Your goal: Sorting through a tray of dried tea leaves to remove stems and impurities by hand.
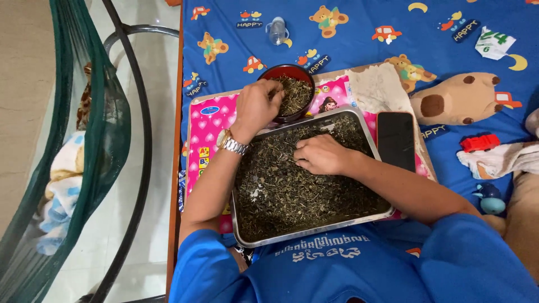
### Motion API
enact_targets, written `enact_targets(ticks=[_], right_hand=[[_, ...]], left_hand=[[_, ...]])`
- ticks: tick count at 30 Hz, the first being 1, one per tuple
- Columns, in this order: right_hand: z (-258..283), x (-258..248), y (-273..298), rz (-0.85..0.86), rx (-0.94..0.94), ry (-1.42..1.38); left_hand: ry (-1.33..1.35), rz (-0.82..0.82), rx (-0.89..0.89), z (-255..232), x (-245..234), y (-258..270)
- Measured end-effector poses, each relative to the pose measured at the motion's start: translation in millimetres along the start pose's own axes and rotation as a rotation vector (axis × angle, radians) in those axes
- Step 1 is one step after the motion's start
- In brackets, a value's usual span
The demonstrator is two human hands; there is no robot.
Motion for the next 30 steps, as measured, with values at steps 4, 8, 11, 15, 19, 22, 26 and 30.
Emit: enact_targets(ticks=[4,8,11,15,19,22,26,30], right_hand=[[3.3,-8.3,0.2,-0.026,-0.014,-0.002],[1.0,-13.3,2.1,-0.09,0.024,0.024],[-9.7,-10.6,1.1,-0.093,0.08,0.0],[-14.4,-7.1,0.6,-0.074,0.122,0.039],[-14.8,-5.2,-0.2,-0.075,0.128,0.081],[-16.8,-2.0,-0.3,-0.076,0.134,0.092],[-16.4,-1.4,-1.3,-0.09,0.124,0.079],[-10.0,-4.9,-0.8,-0.108,0.087,0.087]], left_hand=[[-0.011,0.015,-0.033,-3.9,14.2,5.6],[-0.02,0.251,-0.015,-29.8,23.7,37.0],[-0.228,0.644,-0.193,3.1,49.0,72.8],[-0.261,0.791,-0.266,14.2,52.9,98.7],[-0.144,0.795,-0.291,-4.7,51.8,102.3],[-0.018,0.745,-0.203,-0.5,64.2,110.5],[0.083,0.642,-0.082,10.2,70.4,113.8],[0.095,0.569,-0.052,15.6,69.1,112.6]])
Point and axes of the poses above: each hand's wrist, its own y-axis away from the middle knuckle, its own x-axis out of the palm, z = x × y, the point moved 8 cm from there along -y, towards the middle knuckle, and after that the axes turned 8 degrees about y, right-handed, at the moved point
